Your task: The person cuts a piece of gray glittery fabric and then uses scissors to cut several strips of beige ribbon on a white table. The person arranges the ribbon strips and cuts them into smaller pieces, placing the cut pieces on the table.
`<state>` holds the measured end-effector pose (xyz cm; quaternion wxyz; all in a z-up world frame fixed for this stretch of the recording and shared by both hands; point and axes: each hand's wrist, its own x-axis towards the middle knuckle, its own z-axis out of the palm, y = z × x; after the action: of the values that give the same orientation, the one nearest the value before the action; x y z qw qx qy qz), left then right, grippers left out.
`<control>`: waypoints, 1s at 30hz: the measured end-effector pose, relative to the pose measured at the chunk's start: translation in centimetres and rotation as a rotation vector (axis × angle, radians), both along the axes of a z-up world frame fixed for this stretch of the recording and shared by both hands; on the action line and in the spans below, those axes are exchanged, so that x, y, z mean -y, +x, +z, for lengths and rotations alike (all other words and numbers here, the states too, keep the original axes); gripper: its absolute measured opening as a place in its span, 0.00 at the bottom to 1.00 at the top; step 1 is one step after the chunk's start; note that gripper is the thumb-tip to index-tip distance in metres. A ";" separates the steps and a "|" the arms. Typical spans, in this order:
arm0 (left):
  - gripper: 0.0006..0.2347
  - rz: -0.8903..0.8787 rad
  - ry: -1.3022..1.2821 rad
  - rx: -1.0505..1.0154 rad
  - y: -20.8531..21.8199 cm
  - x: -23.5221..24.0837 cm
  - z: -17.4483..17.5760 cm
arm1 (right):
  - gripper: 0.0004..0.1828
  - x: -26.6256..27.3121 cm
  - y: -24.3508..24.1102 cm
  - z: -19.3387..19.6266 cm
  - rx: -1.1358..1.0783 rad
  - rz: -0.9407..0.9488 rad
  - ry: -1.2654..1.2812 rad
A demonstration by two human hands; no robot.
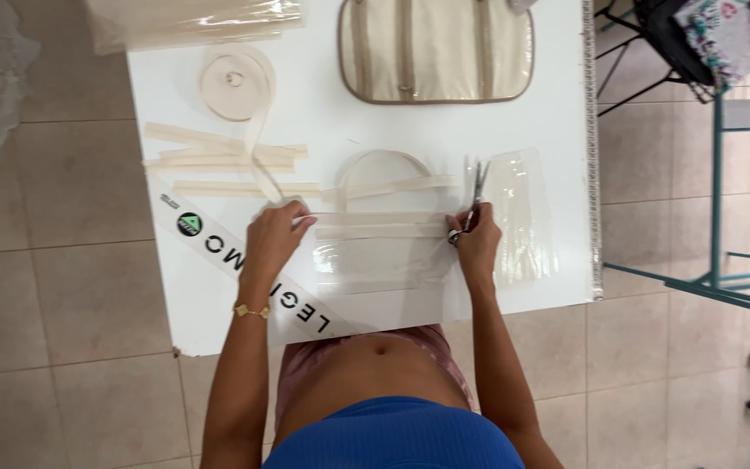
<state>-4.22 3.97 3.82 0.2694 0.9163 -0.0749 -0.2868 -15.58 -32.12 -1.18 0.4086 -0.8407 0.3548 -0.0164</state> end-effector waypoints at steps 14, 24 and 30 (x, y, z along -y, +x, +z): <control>0.11 0.085 0.035 0.043 -0.7 0.6 0.3 | 0.21 1.5 -0.3 0.0 -0.026 -0.032 0.057; 0.12 0.086 0.032 0.039 -0.1 0.6 -0.2 | 0.21 -2.7 -3.3 6.9 -0.004 0.204 0.178; 0.12 0.097 0.039 0.035 -0.2 0.6 -0.3 | 0.21 -3.1 -3.4 6.0 -0.034 0.202 0.184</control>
<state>-4.46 3.35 3.48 0.2637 0.9287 -0.0295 -0.2589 -18.99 -29.04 4.78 0.4777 -0.8313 0.2751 0.0715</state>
